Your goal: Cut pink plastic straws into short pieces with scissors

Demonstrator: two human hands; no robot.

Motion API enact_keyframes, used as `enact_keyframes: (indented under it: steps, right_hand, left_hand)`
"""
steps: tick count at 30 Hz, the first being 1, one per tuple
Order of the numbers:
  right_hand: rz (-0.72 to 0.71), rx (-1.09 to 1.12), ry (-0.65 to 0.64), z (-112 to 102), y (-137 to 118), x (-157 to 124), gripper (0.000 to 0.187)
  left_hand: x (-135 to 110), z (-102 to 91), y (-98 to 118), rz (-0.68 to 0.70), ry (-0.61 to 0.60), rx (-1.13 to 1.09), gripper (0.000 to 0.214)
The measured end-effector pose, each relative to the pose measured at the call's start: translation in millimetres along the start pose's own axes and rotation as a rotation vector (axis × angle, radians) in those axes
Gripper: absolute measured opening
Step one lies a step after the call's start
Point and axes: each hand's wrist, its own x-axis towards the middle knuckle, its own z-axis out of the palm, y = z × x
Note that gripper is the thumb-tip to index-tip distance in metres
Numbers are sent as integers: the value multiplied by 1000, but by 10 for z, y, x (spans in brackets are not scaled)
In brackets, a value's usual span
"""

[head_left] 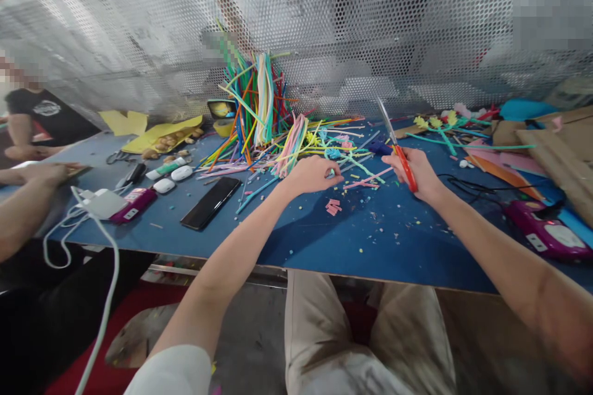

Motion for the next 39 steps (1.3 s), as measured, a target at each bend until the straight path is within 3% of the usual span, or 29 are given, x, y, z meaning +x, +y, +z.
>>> enact_keyframes:
  steps: [4,7,11,15,22,26,30,39]
  right_hand:
    - [53,150,26,-5,-6,4,39]
    - [17,141,34,5,0,2,38]
    - [-119,70,130,35,-17,-39,36]
    - [-234,113,208,73,-61,-114,36]
    - [-290,231,181,144,-19,-124,35]
    - [-225,288,96,224,31,-99,30]
    - [-255,337,62,331,34,-97,37]
    - [-380,387,82,452,-47,-174,36]
  left_hand:
    - [1,191,86,15,-56,145,33]
    - [7,263,89,-4,-105,143,26]
    - [13,220,48,-13,-89,84,15]
    - [16,109,15,-13,2,-5,20]
    - [25,93,-31,-51,48,107,27]
    - [48,146,-9,-39,99,-2,26]
    - [63,203,60,21,107,-183,24]
    - [58,288,210,113,-23,-275,26]
